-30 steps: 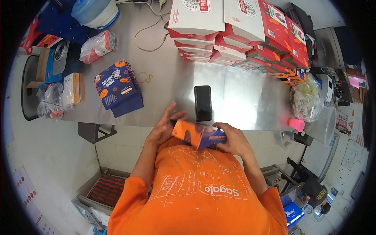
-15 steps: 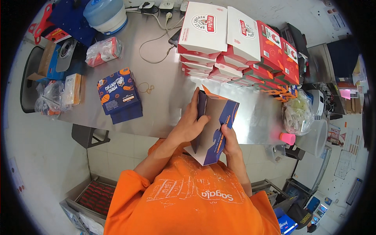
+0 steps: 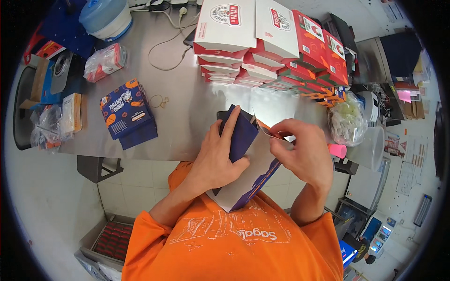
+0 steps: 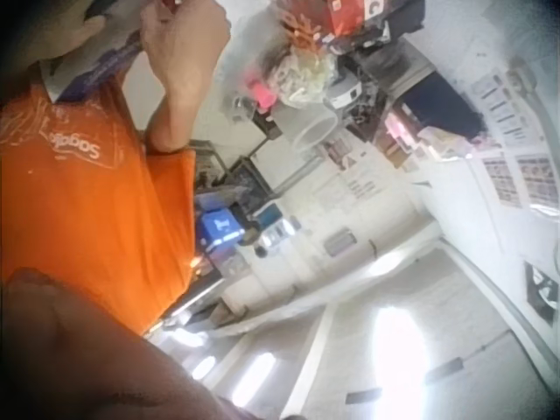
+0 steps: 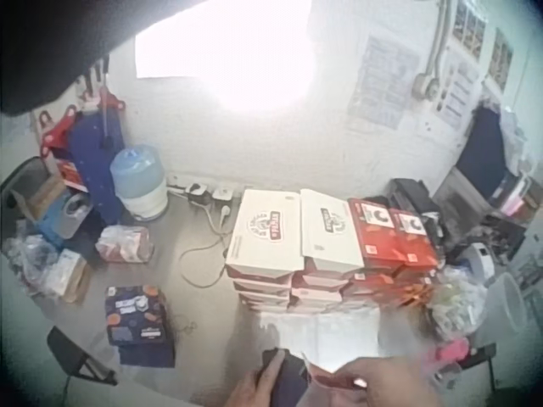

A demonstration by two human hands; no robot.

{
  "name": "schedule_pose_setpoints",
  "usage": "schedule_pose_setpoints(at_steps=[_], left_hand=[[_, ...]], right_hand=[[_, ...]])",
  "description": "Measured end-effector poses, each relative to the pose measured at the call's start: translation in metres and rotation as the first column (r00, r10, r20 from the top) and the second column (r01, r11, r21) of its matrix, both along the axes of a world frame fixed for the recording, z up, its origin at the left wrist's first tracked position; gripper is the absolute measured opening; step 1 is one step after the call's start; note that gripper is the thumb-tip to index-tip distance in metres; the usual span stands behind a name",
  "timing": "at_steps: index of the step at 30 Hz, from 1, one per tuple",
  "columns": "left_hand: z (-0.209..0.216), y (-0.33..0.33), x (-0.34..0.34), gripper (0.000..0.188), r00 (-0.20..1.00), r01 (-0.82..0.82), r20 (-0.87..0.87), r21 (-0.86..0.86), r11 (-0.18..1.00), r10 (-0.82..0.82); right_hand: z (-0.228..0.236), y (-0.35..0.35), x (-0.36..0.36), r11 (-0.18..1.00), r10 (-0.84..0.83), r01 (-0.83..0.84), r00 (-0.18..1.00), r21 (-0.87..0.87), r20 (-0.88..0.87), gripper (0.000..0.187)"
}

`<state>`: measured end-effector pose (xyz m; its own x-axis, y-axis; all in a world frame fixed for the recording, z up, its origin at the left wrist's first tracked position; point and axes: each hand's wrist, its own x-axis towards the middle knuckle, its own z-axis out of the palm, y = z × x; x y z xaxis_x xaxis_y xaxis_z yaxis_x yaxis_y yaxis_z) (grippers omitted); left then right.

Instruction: The person repeatedly picks up flat-packed cardboard boxes, folds them into rectangular shapes, and stacks them on a metal table. The person handles the boxes one at a time, folding the flaps to form the box structure before placing them in a growing pile.

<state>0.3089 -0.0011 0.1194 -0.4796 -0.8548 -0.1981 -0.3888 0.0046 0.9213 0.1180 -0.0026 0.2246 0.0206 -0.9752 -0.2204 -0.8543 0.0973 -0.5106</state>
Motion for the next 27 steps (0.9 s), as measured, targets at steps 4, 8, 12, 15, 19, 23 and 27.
schedule_pose_setpoints(at_steps=[4, 8, 12, 15, 19, 23, 27], left_hand=[[0.003, 0.001, 0.003, 0.101, 0.998, -0.01, -0.057, -0.045, 0.999, 0.008], [0.014, 0.0, 0.011, 0.104, 0.999, -0.021, -0.046, -0.178, 0.984, 0.013], [0.019, -0.006, 0.023, 0.104, 0.99, -0.1, -0.121, -0.225, 0.969, 0.074], [0.019, -0.008, 0.034, 0.104, 0.96, -0.129, -0.27, -0.219, 0.967, 0.067], [0.016, -0.008, 0.029, 0.103, 0.848, -0.148, -0.519, -0.041, 0.988, 0.106], [0.018, -0.006, 0.027, 0.098, 0.839, -0.219, -0.498, 0.061, 0.974, 0.22], [0.022, -0.009, 0.029, 0.089, 0.827, -0.258, -0.492, 0.102, 0.961, 0.274]], right_hand=[[0.011, -0.006, 0.025, 0.999, -0.022, 0.007, 0.956, -0.054, -0.292, 0.016], [-0.003, -0.001, 0.043, 0.965, -0.145, 0.131, 0.988, -0.226, -0.045, 0.016], [-0.017, 0.008, 0.043, 0.914, 0.073, 0.12, 0.89, -0.387, 0.45, 0.052], [-0.031, 0.021, 0.057, 0.897, 0.033, 0.386, 0.43, -0.216, 0.902, 0.101], [-0.056, 0.066, 0.051, 0.987, 0.023, 0.139, 0.342, -0.075, 0.939, 0.078], [-0.042, 0.063, 0.043, 0.947, 0.016, -0.267, 0.591, 0.177, 0.806, 0.036], [-0.032, 0.062, 0.053, 0.921, -0.164, -0.168, 0.65, 0.35, 0.742, 0.024]])
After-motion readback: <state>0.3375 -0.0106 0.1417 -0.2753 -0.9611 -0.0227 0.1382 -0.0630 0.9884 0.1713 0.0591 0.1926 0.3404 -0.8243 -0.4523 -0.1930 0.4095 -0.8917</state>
